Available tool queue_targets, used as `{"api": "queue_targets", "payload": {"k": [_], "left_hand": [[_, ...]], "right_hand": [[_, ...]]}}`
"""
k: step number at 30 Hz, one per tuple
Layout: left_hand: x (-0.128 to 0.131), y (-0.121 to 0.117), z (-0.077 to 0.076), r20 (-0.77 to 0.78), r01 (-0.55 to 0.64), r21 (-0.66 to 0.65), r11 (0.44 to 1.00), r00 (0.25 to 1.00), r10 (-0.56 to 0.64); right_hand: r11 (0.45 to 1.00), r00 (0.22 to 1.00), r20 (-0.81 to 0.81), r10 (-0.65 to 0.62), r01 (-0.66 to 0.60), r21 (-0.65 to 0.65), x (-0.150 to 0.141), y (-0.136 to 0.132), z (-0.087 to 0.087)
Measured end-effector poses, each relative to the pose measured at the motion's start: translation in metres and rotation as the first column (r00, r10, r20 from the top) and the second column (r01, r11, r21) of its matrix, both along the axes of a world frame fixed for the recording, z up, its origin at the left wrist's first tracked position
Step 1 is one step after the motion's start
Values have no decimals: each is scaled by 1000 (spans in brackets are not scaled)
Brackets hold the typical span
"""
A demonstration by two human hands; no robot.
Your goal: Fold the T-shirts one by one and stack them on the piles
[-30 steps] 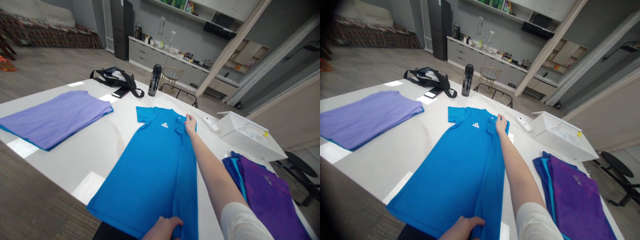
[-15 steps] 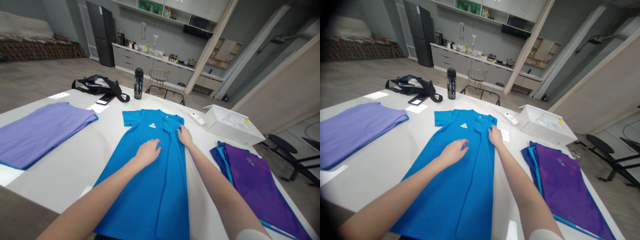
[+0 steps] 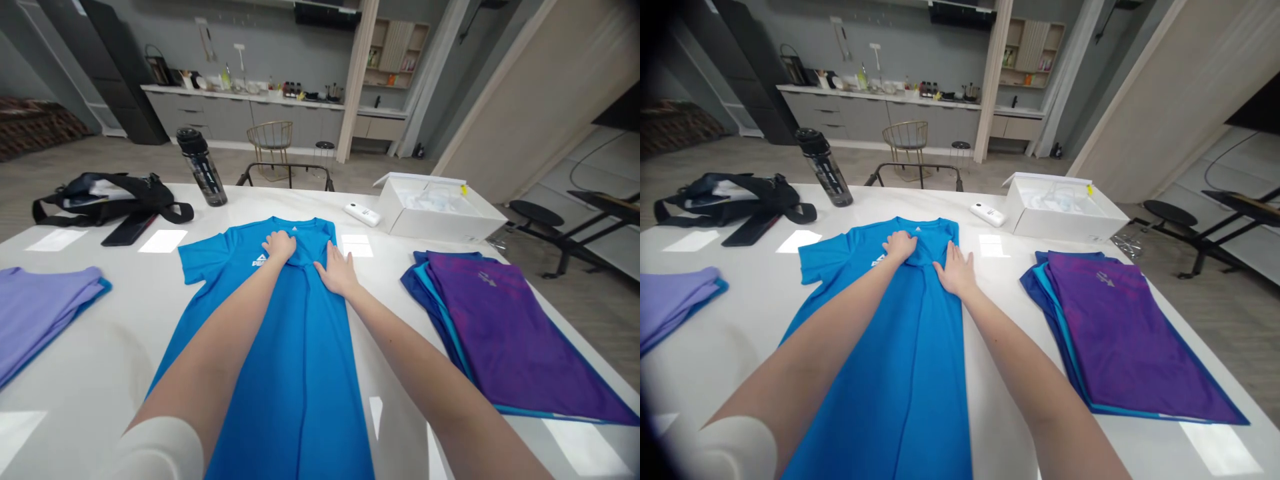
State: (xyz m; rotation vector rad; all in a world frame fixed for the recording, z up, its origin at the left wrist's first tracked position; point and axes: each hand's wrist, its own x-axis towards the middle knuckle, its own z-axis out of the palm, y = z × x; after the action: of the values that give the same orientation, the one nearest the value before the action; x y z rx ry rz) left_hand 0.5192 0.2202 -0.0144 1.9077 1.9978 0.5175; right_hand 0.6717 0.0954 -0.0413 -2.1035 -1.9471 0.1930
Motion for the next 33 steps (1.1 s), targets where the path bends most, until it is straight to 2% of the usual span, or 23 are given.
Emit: {"api": "queue_targets", "payload": {"k": [4, 7, 9, 18, 27, 33], "left_hand": [[-2, 3, -2, 57, 68, 67, 995, 996, -72], [-5, -2, -4, 142, 30, 133, 991, 989, -49], [-7, -6, -5, 161, -9, 133, 991, 987, -13], [-17, -14, 2, 3, -37, 0, 999, 999, 37], [-30, -27, 1, 13, -21, 81, 996, 1000, 20], [-29, -25, 3, -194, 11, 52, 999, 981, -1]], "right_hand": [[1000, 999, 28, -16, 17, -9, -1, 0, -2], [999, 999, 36, -5, 7, -36, -1, 0, -1], [999, 999, 34, -1, 2, -48, -1, 0, 0], [999, 1000, 30, -7, 8, -52, 0, 0, 3], [999, 1000, 8, -9, 10, -47, 1, 2, -1], [999, 1000, 21, -7, 8, -49, 1, 1, 2]]}}
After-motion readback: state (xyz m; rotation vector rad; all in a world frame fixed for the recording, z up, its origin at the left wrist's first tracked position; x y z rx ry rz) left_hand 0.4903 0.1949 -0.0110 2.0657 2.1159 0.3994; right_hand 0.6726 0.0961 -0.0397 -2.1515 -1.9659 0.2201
